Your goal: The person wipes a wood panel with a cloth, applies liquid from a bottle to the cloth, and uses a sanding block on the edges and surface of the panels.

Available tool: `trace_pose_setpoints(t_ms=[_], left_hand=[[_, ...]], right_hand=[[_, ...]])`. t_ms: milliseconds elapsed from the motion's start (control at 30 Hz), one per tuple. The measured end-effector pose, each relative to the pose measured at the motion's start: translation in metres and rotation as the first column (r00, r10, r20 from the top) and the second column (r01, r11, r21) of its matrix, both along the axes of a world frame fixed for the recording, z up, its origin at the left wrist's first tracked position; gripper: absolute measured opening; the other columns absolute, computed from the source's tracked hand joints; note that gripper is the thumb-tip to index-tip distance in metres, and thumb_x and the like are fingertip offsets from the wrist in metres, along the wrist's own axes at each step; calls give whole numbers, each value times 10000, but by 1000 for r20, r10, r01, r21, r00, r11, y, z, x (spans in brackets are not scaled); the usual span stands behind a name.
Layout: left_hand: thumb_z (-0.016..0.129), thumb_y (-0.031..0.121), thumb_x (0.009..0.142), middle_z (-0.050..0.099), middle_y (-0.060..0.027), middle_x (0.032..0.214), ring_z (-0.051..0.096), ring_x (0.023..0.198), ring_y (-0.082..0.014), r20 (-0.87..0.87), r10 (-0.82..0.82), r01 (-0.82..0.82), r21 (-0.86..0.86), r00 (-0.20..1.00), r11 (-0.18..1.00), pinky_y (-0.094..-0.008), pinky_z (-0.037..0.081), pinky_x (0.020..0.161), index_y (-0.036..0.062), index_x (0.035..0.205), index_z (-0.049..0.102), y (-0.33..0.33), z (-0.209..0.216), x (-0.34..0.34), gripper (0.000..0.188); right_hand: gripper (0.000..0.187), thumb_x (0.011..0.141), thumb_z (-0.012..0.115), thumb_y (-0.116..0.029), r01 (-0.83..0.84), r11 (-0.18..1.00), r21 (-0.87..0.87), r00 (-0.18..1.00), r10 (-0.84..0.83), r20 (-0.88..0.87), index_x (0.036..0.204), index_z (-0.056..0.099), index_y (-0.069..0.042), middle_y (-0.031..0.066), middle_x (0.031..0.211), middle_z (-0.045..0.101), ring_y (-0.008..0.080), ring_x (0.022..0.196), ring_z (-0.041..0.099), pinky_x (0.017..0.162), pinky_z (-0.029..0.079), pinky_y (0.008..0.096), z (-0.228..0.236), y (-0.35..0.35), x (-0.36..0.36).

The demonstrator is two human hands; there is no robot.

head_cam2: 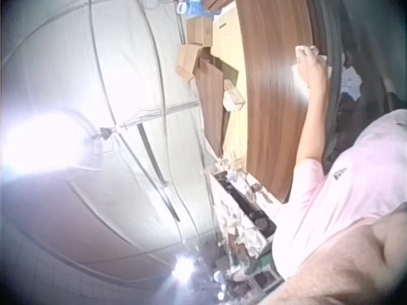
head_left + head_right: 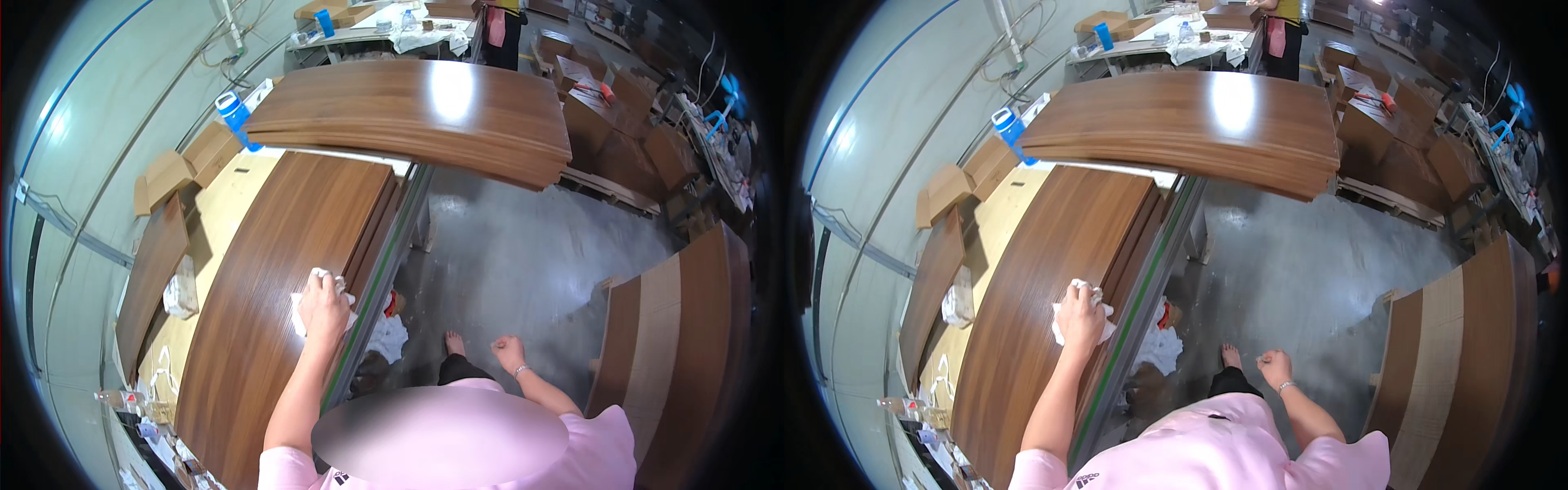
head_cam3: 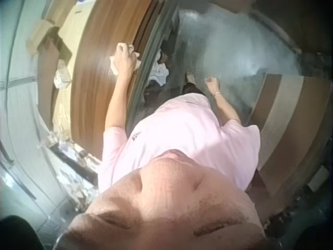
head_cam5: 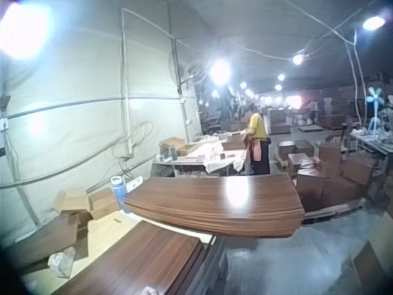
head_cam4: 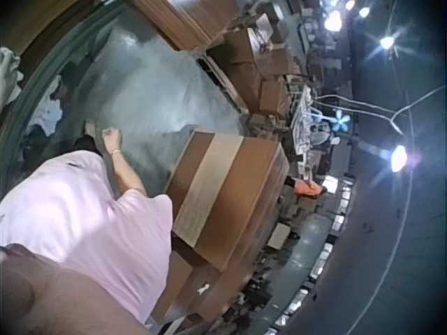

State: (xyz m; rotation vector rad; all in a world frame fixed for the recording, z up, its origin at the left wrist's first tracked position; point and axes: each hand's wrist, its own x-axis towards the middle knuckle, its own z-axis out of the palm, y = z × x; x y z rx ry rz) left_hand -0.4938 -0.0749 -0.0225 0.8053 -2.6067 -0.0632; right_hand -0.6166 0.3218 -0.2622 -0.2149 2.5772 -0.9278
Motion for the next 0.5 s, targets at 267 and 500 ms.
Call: trace_pose_setpoints(t_ms=[267, 500], left_hand=[[585, 89, 765, 588, -198, 932, 639, 854, -381, -37, -37, 34, -73, 999, 997, -483, 530, 709, 9, 902, 608, -44, -5, -225, 160], [610, 109, 754, 593, -203, 967, 631, 882, -389, -54, -70, 65, -76, 996, 995, -490, 520, 746, 18, 902, 607, -37, -11, -256, 173]], right_hand=[[222, 739, 732, -254, 32, 977, 210, 999, -35, 9, 795, 729, -39, 190, 802, 683, 386, 774, 662, 743, 545, 415, -31, 79, -71], [222, 747, 718, -245, 144, 944, 296, 982, -174, 75, 878, 758, -71, 190, 901, 703, 389, 841, 674, 775, 555, 420, -10, 85, -115]])
